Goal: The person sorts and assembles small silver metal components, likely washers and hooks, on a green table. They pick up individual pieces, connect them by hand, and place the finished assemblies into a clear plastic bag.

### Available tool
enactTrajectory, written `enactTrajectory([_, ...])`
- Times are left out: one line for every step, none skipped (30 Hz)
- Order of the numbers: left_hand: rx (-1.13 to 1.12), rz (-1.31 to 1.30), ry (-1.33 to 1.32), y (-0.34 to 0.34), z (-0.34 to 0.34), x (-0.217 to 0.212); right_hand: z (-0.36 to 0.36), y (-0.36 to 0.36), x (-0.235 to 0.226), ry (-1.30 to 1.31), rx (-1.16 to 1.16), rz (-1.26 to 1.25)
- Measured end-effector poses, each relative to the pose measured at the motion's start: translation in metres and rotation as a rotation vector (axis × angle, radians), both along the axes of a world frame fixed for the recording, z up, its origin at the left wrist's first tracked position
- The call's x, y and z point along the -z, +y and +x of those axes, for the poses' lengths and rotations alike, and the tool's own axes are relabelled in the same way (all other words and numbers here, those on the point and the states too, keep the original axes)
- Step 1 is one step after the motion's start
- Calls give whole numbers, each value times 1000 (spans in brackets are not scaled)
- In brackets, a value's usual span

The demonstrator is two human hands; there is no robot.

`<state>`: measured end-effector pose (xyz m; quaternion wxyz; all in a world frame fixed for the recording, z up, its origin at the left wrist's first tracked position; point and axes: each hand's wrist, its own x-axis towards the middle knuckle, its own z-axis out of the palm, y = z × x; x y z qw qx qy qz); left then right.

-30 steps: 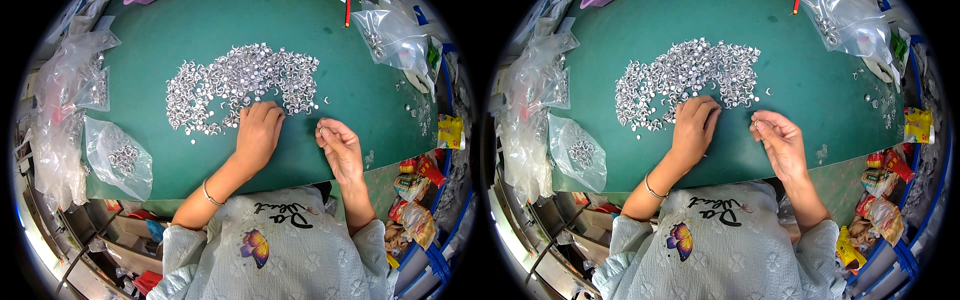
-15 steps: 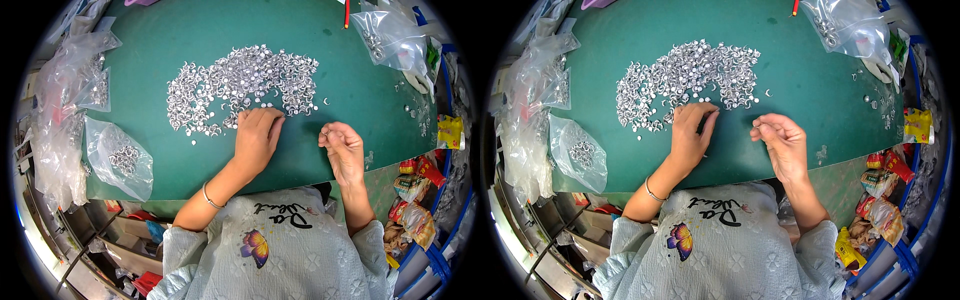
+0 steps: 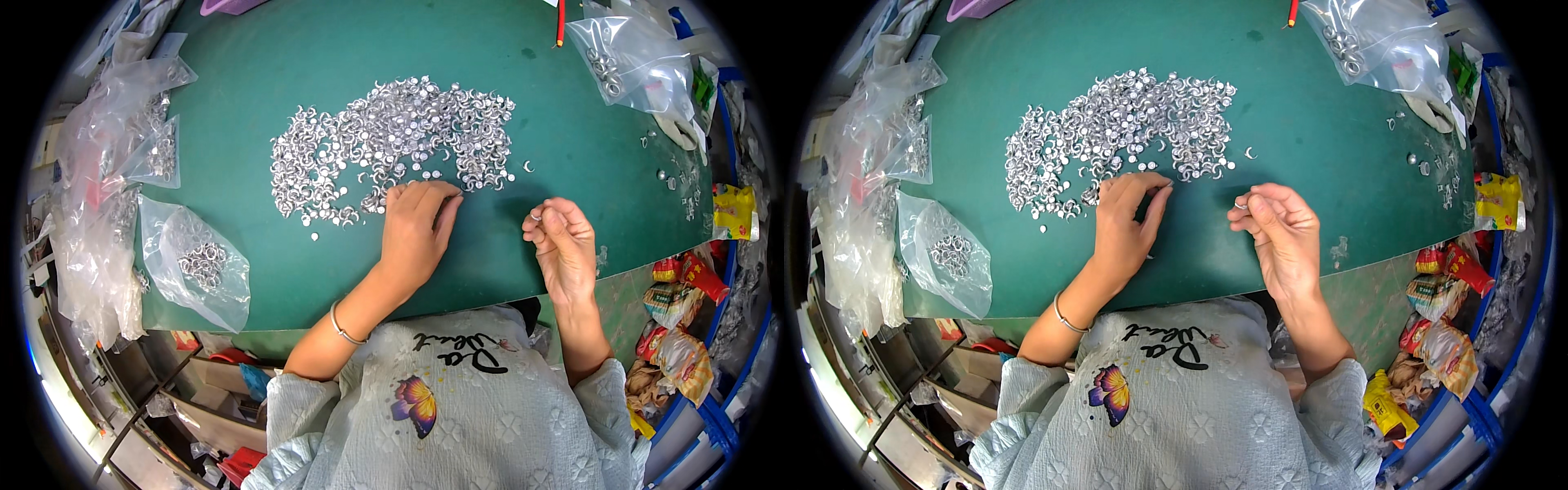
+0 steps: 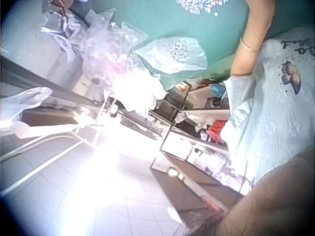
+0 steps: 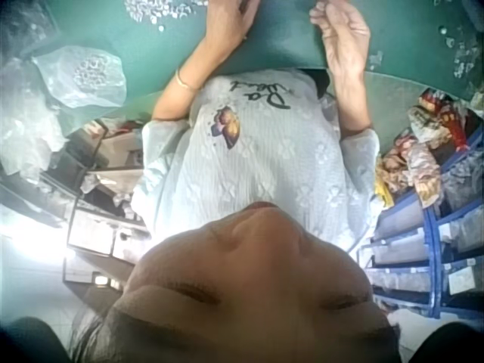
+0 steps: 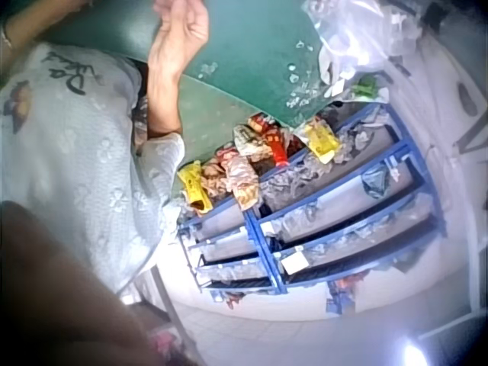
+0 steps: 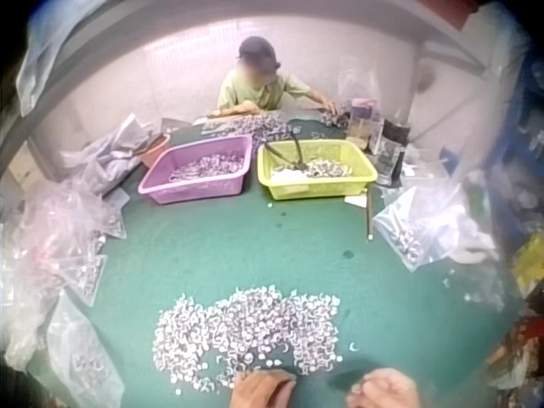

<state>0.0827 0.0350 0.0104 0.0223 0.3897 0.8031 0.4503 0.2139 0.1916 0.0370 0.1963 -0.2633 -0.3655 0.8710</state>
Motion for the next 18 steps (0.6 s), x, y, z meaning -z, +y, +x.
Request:
enactTrajectory([2, -3, -3, 0, 0, 0, 0, 0, 0, 0, -1, -1])
enactTrajectory([2, -1, -7, 0, 0, 0, 0, -1, -1, -8, 0, 1])
enactTrajectory([2, 0, -11, -1, 0, 0, -1, -1, -2, -15, 1, 3])
enactTrajectory([2, 1, -15, -1, 0, 0, -1, -1, -3, -23, 2, 5])
enactTrajectory([3, 0, -16, -1, 0, 0, -1, -1, -3, -31, 7, 11])
enactTrajectory([3, -1, -17, -1, 0, 0, -2, -1, -3, -39, 11, 18])
enactTrajectory([4, -1, -18, -1, 0, 0, -2, -1, -3, -47, 17, 24])
enactTrajectory([3, -2, -22, -2, 0, 1, -2, -1, -3, -48, 18, 20])
enactTrajectory([3, -4, -25, -2, 0, 1, -3, -1, -4, -48, 19, 15])
enactTrajectory([4, -4, -29, -2, 0, 1, -3, 0, -4, -49, 22, 11])
enactTrajectory([6, -3, -29, -2, 0, 1, -3, 0, -4, -46, 21, 7])
enactTrajectory([8, -2, -30, -2, 0, 1, -3, 0, -4, -43, 20, 2])
enactTrajectory([10, -2, -30, -2, 0, 0, -3, 0, -3, -40, 18, -4])
enactTrajectory([10, 3, -30, -2, 0, 0, -3, 0, -3, -45, 18, -11])
enactTrajectory([10, 7, -29, -1, 0, 0, -3, 0, -3, -50, 18, -19])
enactTrajectory([9, 11, -29, -1, 0, 0, -3, -1, -3, -55, 17, -27])
enactTrajectory([14, 11, -26, -2, 0, 1, -3, -1, -3, -65, 21, -7])
enactTrajectory([19, 11, -23, -2, 0, 1, -4, -2, -4, -75, 26, 12])
